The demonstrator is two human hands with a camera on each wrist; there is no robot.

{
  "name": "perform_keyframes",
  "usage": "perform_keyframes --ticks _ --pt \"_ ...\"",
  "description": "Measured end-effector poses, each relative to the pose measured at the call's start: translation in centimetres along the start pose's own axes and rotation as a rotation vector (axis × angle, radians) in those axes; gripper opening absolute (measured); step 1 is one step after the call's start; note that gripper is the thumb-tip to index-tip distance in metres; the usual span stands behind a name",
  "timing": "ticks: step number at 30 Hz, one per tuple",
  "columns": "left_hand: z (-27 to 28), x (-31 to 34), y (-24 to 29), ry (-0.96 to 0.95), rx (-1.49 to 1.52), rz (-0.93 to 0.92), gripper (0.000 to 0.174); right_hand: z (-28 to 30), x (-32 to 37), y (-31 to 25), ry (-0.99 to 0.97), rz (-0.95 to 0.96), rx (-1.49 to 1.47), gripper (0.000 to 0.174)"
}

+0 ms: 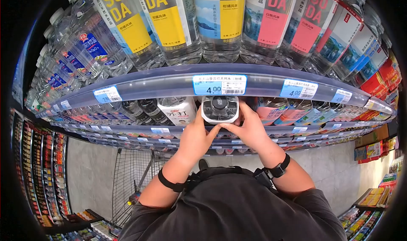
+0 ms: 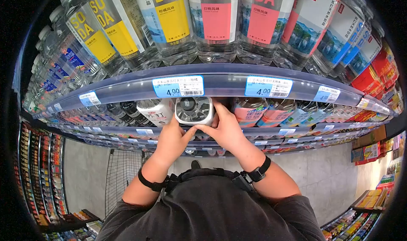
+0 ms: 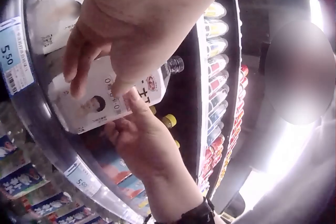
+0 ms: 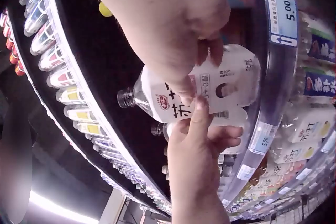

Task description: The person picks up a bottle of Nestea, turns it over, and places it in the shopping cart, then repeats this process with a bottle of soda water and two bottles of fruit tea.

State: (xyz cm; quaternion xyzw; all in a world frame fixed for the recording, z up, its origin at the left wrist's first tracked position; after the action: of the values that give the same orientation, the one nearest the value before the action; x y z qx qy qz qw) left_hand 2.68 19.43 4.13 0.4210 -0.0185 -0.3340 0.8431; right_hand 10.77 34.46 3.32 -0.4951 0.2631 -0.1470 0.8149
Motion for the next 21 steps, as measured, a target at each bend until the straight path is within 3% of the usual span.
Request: perform_keyframes --ticks 5,10,12,15,17,21 --pt "-0.3 0.1 -0.3 0.04 0.054 0.008 0.071 0.4 0.3 -1.7 -0.002 0.006 0.01 0.078" --pt "-1.1 0.3 -0.7 0.093 0.003 -0.001 0.069 -0.1 0.8 0.4 0.022 -0.092 0.029 0.065" --pt "-1.0 0.4 -0.2 0.131 -0.019 -0.048 0.07 -0.3 1.4 0.7 0.001 -0.099 0.018 0.068" --pt "-1.2 0.9 -0.2 0.128 -0.013 0.045 0.072 -0.4 2.1 1.5 -0.01 -0.152 -0.004 0.075" --pt "-1.3 1.1 -0.2 0.136 -0.023 0.071 0.072 -0.8 2.8 1.8 -0.126 -0.228 0.051 0.083" --pt "-1.7 1.8 -0.9 0.14 -0.012 0.1 0.069 -1.3 3.7 2.9 -0.161 -0.202 0.003 0.088"
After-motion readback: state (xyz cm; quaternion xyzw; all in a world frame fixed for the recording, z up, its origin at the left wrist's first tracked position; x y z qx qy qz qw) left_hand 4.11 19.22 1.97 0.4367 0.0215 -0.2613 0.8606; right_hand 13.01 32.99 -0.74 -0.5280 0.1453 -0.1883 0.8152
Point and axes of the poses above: each hand's wrist, its own x-axis away from the middle knuckle, its own z-axis out of the back of the hand, y = z × x, the point moved 9 cm from there along -x, towards the middle knuckle, and after that the axes turned 10 degrees about y, right-handed, at the moved point
